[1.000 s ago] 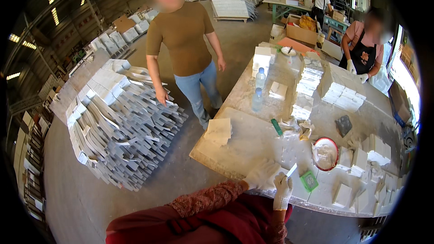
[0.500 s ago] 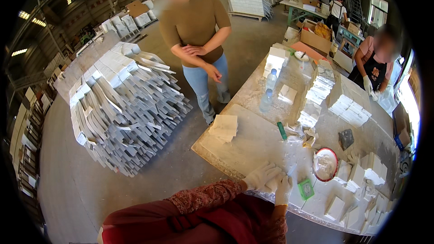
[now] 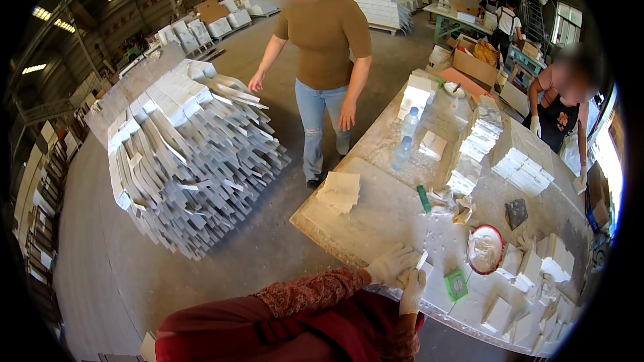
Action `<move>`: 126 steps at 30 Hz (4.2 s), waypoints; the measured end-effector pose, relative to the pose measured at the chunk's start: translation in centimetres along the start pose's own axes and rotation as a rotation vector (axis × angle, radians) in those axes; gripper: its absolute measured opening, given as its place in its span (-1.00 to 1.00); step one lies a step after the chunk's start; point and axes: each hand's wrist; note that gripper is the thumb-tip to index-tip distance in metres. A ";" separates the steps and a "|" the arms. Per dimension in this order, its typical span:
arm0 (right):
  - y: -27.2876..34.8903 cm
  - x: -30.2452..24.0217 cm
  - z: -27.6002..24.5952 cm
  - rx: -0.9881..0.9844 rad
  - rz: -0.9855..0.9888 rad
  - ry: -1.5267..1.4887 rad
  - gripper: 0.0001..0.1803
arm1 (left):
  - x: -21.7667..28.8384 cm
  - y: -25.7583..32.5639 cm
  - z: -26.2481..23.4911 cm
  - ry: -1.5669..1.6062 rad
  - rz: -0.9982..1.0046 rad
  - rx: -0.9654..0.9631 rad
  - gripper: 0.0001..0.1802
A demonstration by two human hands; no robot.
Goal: The person stands at a workbench in a factory and assembles small white foam blocks. They pick up individual blocks, apply a substance from a bowl using a small tool, and press the blocks together to form larger units. The person stacks the finished assemblies on the table and occasionally moves to a nearby rack to place completed items.
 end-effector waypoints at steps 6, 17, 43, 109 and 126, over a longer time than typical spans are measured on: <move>0.5 -0.8 0.6 0.024 -0.055 0.045 -0.77 | 0.1 0.0 -0.5 -0.012 -0.001 -0.015 -0.08; 1.0 -2.1 1.1 0.009 -0.017 0.010 -0.79 | 0.5 -0.1 -1.3 0.043 0.032 0.056 -0.24; 8.1 -0.7 -4.9 0.022 -0.047 -0.323 -0.79 | 0.0 -2.3 5.3 -0.068 0.041 -0.110 0.25; 13.4 -2.1 -8.0 0.494 0.218 -0.612 -0.80 | 11.4 -2.4 2.7 0.043 0.175 -0.161 0.16; -0.1 0.8 -24.2 0.903 0.045 -0.416 -0.76 | 2.7 4.4 -5.8 0.467 -0.594 0.118 -0.19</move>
Point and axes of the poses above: each hand's wrist, its own y-axis away from the middle knuckle, its own z-axis out of the palm, x = y × z, and after that the axes turned 6 degrees about y, right-handed
